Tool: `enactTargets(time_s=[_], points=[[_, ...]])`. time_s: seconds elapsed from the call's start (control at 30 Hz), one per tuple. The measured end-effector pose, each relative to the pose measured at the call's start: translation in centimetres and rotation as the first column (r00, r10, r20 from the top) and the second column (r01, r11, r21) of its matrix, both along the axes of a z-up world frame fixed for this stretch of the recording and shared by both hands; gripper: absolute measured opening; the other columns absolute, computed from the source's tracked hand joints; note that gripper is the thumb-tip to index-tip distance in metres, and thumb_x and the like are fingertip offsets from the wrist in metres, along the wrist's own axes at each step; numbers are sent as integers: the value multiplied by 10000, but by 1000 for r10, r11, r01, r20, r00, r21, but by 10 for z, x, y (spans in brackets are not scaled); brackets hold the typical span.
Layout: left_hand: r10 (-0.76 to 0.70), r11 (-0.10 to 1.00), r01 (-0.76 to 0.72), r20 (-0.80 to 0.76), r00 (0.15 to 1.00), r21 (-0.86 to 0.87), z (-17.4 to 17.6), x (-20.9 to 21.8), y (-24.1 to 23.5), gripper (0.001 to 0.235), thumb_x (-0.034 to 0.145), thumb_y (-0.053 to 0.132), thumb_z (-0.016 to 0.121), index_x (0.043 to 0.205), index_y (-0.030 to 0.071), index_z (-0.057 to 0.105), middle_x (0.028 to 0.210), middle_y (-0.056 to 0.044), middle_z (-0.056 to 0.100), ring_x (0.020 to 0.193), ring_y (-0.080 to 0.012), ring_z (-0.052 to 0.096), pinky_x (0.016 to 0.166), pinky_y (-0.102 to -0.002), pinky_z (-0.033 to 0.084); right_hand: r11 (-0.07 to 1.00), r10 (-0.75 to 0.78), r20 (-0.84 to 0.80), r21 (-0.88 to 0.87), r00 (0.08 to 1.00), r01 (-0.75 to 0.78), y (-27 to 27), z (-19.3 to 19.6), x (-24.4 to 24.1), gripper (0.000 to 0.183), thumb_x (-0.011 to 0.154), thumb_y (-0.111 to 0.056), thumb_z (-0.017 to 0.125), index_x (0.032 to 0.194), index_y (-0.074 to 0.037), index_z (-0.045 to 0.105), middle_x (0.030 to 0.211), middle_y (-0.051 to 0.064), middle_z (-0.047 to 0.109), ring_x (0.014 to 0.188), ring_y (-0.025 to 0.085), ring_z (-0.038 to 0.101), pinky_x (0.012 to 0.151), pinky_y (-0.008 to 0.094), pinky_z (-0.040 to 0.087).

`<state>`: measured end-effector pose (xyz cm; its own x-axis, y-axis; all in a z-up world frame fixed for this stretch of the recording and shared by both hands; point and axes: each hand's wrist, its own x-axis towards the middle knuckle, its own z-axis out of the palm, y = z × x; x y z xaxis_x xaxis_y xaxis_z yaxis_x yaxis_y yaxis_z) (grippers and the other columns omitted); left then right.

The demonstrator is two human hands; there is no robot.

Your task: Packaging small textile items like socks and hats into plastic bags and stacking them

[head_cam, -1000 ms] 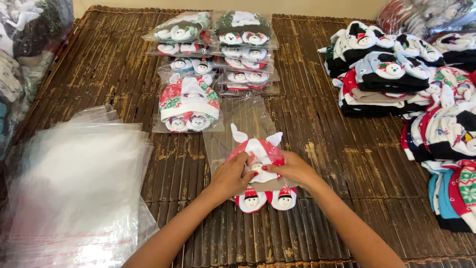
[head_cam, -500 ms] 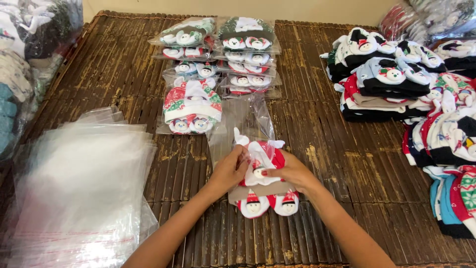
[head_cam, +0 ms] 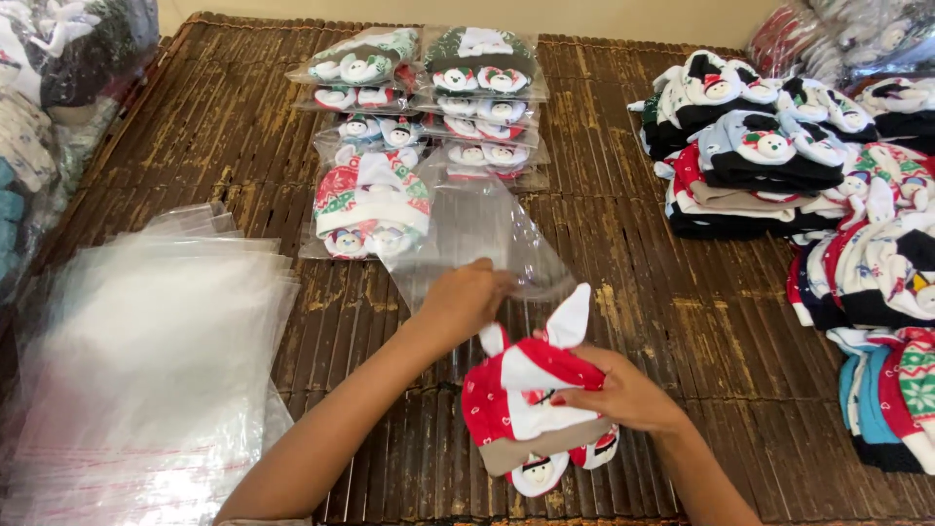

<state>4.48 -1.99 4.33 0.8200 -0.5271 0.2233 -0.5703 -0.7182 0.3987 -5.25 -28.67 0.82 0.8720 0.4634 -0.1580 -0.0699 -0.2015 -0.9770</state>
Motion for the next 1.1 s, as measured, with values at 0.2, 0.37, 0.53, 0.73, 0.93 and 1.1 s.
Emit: enactTargets(time_s=[0.2, 0.37, 0.53, 0.73, 0.93, 1.1], points=[[-250, 968, 241, -426, 870, -75, -64, 13, -5, 256, 955, 220, 593, 1102, 117, 774, 886, -70, 781, 621, -252, 633, 646, -383, 525, 994, 38, -18, -98, 999, -40, 6, -3, 12, 427, 692, -4, 793, 1117, -27, 765, 1020, 155, 846, 920, 266, 812, 896, 416, 657], [-254, 949, 104, -531, 809, -296, -94, 21, 8, 148, 905, 120, 622, 823, 7, 672, 707, -36, 628, 586, -157, 507, 551, -319, 442, 988, -57, 38, -139, 998, 62, 36, 4, 17, 726, 762, 49, 744, 1439, -46, 501, 1271, 142, 722, 1018, 211, 742, 860, 299, 611], [-259, 899, 2, -526, 810, -439, -85, 15, 18, 223, 911, 112, 669, 1110, 68, 760, 911, -26, 778, 692, -110, 623, 631, -247, 508, 950, -146, 96, -266, 985, 166, 45, 12, 10, 639, 770, 9, 766, 1358, -111, 546, 1209, 70, 733, 964, 168, 713, 815, 306, 585], [-270, 898, -25, -594, 758, -440, -81, 14, 25, 263, 974, 202, 602, 952, -2, 766, 689, 54, 598, 591, -62, 439, 517, -244, 392, 694, 218, 684, -610, 697, 382, 65, 7, -1, 689, 878, -463, 704, 1436, -151, 445, 1491, 106, 424, 1401, 307, 361, 1170, 516, 293], [-230, 923, -39, -629, 743, -383, -69, 11, 24, 338, 920, 267, 557, 896, -9, 750, 675, 8, 603, 609, -109, 477, 543, -269, 432, 810, 331, 779, -524, 532, 263, 82, -1, -1, 397, 952, -240, 633, 1313, -84, 578, 1448, 160, 485, 1400, 401, 396, 1130, 508, 377], [-25, 998, 16, -149, 989, -59, -42, -3, 17, 213, 932, 232, 574, 1002, 156, 760, 888, -91, 686, 762, -353, 658, 650, -466, 524, 710, 446, 629, -682, 637, 177, 79, -3, 4, 513, 999, -230, 525, 1483, -69, 469, 1541, 185, 447, 1452, 409, 352, 1101, 512, 341]])
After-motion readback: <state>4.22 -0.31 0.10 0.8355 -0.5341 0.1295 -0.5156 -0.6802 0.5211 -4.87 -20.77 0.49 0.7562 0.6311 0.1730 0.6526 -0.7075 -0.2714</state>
